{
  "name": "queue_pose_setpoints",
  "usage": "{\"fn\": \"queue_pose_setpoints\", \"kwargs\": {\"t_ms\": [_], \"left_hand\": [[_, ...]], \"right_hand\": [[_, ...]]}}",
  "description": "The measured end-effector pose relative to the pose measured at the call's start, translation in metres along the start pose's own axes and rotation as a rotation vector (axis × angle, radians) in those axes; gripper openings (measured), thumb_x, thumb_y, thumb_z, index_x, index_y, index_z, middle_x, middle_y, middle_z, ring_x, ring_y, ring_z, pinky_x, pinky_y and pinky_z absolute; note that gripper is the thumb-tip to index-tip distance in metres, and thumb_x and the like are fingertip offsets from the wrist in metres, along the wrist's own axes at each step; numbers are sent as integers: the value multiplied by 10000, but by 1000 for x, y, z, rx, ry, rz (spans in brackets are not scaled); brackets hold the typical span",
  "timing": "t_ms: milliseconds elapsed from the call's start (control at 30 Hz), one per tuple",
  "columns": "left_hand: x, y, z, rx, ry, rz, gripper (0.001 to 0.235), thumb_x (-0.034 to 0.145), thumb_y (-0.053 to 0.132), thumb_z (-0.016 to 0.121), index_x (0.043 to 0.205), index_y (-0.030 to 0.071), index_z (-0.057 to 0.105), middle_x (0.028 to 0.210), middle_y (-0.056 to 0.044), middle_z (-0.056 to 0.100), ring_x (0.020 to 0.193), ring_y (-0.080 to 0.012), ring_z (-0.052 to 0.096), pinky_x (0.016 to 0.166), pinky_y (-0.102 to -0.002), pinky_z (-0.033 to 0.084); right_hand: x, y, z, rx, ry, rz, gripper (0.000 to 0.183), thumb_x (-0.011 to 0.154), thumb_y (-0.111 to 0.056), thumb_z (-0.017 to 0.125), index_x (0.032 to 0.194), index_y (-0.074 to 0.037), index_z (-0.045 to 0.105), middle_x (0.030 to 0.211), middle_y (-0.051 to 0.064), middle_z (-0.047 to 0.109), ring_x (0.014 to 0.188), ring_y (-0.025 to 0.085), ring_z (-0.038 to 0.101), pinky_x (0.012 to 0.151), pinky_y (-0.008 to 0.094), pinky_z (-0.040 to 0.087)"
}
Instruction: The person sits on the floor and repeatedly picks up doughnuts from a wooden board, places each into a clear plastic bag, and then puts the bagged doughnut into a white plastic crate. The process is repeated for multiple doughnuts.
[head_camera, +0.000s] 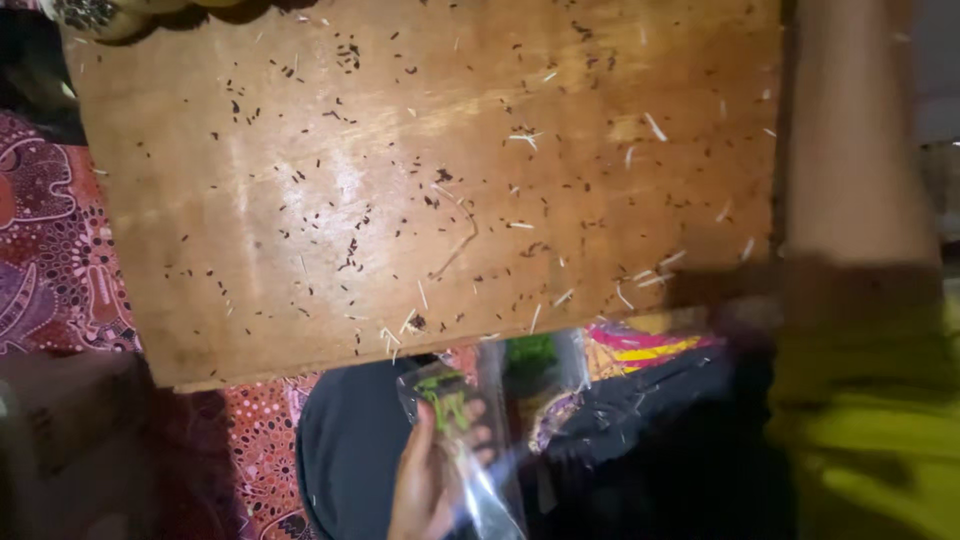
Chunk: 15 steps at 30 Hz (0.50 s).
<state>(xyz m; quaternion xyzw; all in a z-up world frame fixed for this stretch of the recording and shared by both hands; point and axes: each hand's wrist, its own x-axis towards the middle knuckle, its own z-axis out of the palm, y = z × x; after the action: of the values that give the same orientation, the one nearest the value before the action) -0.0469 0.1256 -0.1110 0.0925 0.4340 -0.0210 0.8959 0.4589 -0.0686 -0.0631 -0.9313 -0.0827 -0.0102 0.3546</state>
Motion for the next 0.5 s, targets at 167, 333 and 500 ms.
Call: {"fn": "queue_pose_setpoints", "kwargs": {"t_ms": [167, 333, 500], "left_hand": [[7, -6, 21, 51, 20, -55, 511, 981, 474, 475, 1225, 40, 593, 1167, -185, 714, 909, -272, 724, 758, -456, 624], [2, 6, 27, 74, 31, -65, 525, 985, 476, 467, 1290, 71, 600, 1190, -161, 708, 938, -250, 711, 756, -412, 611], [-1, 12, 15, 11, -46, -56, 545, 1020, 497, 483, 1317, 52, 584, 1199, -94, 693, 976, -206, 697, 789, -373, 601]], "right_hand": [[-24, 47, 23, 63, -18, 21, 1004, 848, -180, 805, 1626, -108, 174, 1643, 154, 386, 1483, 318, 482, 1036, 448, 493], [-15, 17, -9, 213, -33, -19, 1161, 836, -181, 853, 1679, -106, 59, 1708, 172, 310, 1578, 336, 406, 1159, 480, 442], [-120, 44, -62, 54, -197, -126, 1297, 820, -172, 908, 1715, -126, -29, 1771, 188, 208, 1658, 352, 287, 1316, 501, 319]]}}
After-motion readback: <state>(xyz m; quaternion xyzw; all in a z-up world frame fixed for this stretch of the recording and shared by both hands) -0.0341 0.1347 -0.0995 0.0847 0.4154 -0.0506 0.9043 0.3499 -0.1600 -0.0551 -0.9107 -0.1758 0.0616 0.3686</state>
